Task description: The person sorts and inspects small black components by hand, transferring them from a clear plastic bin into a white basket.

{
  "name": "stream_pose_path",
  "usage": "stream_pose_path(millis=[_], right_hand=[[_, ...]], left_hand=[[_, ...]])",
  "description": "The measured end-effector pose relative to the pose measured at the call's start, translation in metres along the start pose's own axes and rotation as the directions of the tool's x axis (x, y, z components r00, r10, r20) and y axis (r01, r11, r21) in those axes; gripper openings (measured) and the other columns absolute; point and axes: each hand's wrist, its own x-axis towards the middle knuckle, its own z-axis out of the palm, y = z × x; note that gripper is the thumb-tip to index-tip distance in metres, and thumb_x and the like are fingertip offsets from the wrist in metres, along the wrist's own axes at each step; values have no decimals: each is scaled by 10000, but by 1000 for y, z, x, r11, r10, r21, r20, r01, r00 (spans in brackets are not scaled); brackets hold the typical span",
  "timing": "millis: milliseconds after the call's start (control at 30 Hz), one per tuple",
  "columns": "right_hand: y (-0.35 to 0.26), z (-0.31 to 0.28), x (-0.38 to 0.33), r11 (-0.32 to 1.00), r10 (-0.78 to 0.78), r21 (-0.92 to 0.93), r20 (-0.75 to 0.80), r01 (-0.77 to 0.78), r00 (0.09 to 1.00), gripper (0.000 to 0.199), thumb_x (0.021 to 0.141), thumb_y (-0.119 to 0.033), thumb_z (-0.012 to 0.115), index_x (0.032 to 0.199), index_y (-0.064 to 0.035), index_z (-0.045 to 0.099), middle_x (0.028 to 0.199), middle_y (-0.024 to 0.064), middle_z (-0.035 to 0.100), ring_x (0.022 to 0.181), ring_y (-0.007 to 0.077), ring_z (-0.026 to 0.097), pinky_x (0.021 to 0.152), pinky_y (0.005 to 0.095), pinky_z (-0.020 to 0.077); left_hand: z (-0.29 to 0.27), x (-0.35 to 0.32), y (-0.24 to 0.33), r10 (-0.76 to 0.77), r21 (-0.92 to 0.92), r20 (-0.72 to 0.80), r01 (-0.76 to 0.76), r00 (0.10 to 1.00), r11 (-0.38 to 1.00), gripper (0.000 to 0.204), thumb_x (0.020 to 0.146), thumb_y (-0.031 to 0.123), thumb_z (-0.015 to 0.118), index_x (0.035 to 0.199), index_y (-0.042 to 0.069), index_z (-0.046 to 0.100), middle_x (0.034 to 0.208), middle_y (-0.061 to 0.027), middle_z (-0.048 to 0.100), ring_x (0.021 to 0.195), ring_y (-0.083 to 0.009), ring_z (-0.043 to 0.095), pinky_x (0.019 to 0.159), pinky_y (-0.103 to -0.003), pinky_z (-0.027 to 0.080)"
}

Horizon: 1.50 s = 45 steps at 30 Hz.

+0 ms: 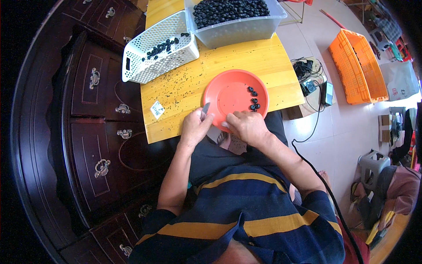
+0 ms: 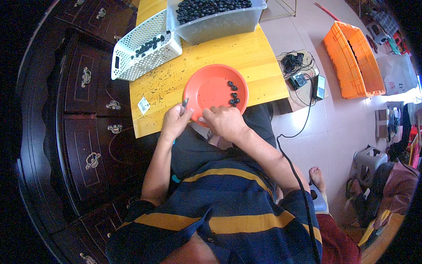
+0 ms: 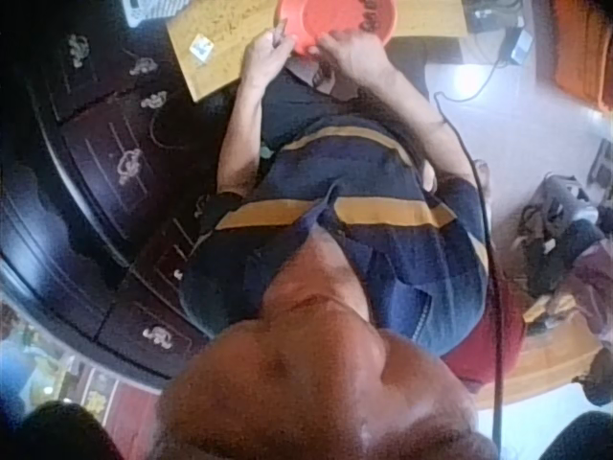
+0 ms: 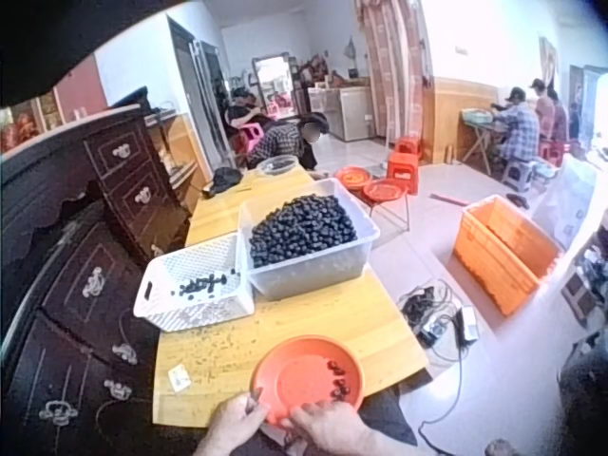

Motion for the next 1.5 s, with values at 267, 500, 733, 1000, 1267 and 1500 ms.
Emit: stream_pose_path(millis=[267,500,733,1000,1267,1500], right_hand=[[10,-9,33,142,529,940,194,-312,826,313,1057,-366,536,933,-94,629,684,4,607,586,148,574,518,306,450],[7,-28,28,-836,438,543,567,84,697,341,1097,-302,446,1188,-6,591,1089,113,675,926,213,670,777,329,585],[-7,-9,8,-913,294,404,575,47,763,404,1081,-211,438,1383,44,522,1412,233,560,1292,354,568,1049,450,514],[-21,-8,1,-915,248,404,529,16,811,453,1070,-244,459,1424,37,486,1471,248,514,1356,381,516,1123,522,444],[-38,-7,0,-910,251,415,532,9,809,418,1075,-236,453,1374,48,522,1473,268,507,1392,403,475,1186,524,373],[-29,1,-5,-868,302,496,546,-11,782,363,1076,-260,479,1273,24,588,1323,210,628,1245,319,610,1059,434,511]], left_hand=[[0,-12,-6,-41,-54,124,48,991,997,365,933,330,710,756,17,644,613,2,568,566,-109,518,543,-329,424],[2,-29,-10,7,-233,336,76,942,969,269,969,266,709,832,37,676,662,79,534,603,-46,460,535,-264,366],[-8,-41,0,87,-405,99,-40,991,914,163,925,168,749,903,15,697,682,71,552,645,-37,474,593,-246,404],[-24,-68,77,289,-57,-38,-291,957,955,207,868,210,789,996,82,690,673,-67,664,575,-199,659,563,-346,514],[4,-68,70,416,147,-62,-404,907,903,335,832,316,807,1048,86,696,675,-95,666,620,-313,688,582,-430,536],[-11,-68,73,399,-8,-122,-403,909,915,213,837,166,816,1008,66,738,671,-66,660,565,-149,625,557,-313,494]])
